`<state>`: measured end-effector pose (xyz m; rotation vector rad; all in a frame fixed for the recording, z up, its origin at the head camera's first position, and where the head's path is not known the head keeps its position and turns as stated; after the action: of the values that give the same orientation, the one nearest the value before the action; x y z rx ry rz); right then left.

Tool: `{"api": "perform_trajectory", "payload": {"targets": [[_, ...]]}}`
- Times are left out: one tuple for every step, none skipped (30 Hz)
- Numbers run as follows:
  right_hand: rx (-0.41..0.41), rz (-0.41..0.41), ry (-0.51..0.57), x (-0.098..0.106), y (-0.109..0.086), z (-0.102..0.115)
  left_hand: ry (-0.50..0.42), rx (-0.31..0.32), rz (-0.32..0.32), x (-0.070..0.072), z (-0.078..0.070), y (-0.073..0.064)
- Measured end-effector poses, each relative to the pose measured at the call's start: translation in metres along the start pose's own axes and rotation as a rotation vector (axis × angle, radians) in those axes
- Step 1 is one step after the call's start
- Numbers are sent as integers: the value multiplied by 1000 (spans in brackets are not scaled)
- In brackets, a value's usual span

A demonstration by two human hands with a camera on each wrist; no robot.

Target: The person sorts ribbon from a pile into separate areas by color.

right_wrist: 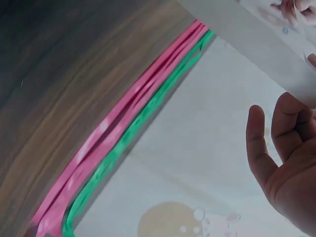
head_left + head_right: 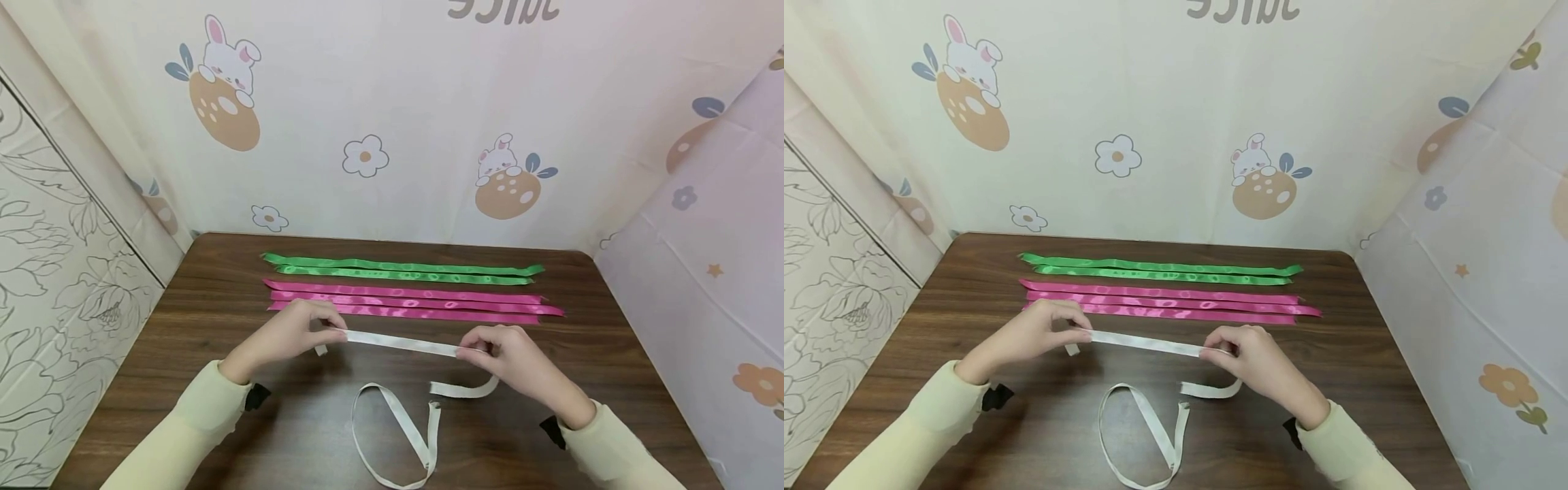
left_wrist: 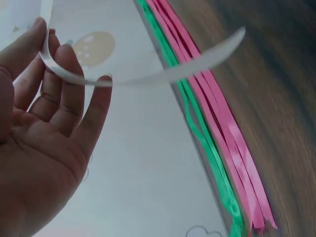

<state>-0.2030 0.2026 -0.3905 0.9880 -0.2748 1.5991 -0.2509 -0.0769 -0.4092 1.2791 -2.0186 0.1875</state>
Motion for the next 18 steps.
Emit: {"api": "perform_trajectory", "payload": {"targets": [[-2,-2,-6,2,0,-2,2,1,-7,2,1,0],[-1,-5,-11,4,0,-4,5,2,-15,5,3,-1],[-1,-7,-14,6,0,-6,4,7,-22,7,5,-1],[-1,-9,-13,8,0,-8,3,12,-27,9,7,-2],[2,-11,-9,9,0,-9,1,20,-31,11,9,-3],[9,-14,-7,11,0,-11,3,24,-38,13,11,-4],[14,-18,-5,13,0,-12,10,28,-45,14,13,-5],[21,-21,-4,15,0,-14,14,31,-50,16,15,-6],[24,-24,-4,16,0,-15,18,36,-54,17,17,-7],[28,-27,-4,17,0,-17,25,36,-60,19,19,-8],[33,-32,-7,19,0,-19,30,40,-64,20,21,-9],[37,-37,-10,21,0,-20,38,42,-69,21,23,-9],[37,-40,-13,22,0,-22,39,47,-71,22,26,-10],[37,-45,-18,23,0,-24,41,55,-73,23,29,-11],[32,-47,-28,25,-1,-27,41,64,-77,24,31,-11],[26,-48,-39,26,-1,-30,41,73,-82,25,34,-12],[21,-51,-51,28,-1,-33,44,83,-86,26,37,-13],[14,-51,-59,29,-1,-36,46,93,-93,28,41,-14]]}}
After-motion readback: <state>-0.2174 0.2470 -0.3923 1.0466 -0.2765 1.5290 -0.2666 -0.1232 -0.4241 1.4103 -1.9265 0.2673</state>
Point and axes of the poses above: each hand's wrist, its own y-axis towards the middle knuckle, its own x-axis out of the back of the hand, z = x × y, the point moved 10 cm from there along y, towards the middle knuckle, and after that the axes turned 12 degrees about -z, right-handed, at the moved point
